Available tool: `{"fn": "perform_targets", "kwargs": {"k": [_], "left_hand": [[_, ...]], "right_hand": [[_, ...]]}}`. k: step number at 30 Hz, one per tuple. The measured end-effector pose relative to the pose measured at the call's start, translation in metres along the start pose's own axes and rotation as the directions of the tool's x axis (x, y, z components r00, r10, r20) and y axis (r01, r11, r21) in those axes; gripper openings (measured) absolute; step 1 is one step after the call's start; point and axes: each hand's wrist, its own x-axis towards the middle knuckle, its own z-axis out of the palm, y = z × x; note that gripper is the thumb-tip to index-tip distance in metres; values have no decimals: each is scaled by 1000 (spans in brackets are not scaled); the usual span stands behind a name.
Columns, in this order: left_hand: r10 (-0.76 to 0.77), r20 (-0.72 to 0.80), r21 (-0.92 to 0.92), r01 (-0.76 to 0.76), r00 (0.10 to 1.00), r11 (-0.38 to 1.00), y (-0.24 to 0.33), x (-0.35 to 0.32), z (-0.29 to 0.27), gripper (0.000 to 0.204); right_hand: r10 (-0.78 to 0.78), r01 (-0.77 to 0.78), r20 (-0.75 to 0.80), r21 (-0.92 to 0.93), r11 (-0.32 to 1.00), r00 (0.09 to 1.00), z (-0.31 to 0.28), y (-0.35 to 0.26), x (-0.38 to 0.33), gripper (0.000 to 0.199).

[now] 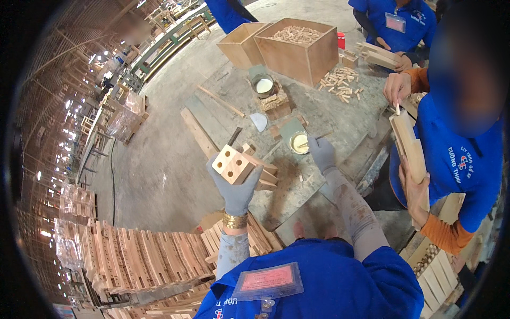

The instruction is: The person applies glue to the holes of small wooden blocks using a brush, then inserts wooden dowels into the glued holes. The person repeats this process for multiple blocks, stacking the finished pieces on a nearby pile.

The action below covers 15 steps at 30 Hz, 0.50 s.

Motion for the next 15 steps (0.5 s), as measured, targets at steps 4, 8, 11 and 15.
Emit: {"fn": "perform_targets", "kwargs": {"k": [4, 8, 11, 15], "left_hand": [[-40, 4, -53, 40, 999, 998, -3, -1, -1, 78], [-45, 4, -69, 46, 999, 997, -5, -1, 0, 77], [-56, 21, -114, 58, 998, 992, 2, 0, -2, 76], [-7, 14, -55, 7, 1000, 998, -9, 1, 0, 75]], "right_hand": [[168, -171, 30, 223, 960, 985, 10, -9, -15, 33], [402, -366, 39, 504, 783, 915, 2, -21, -19, 30], [469, -418, 98, 634, 651, 878, -5, -35, -16, 28], [231, -247, 107, 609, 754, 967, -13, -101, -1, 27]]}}
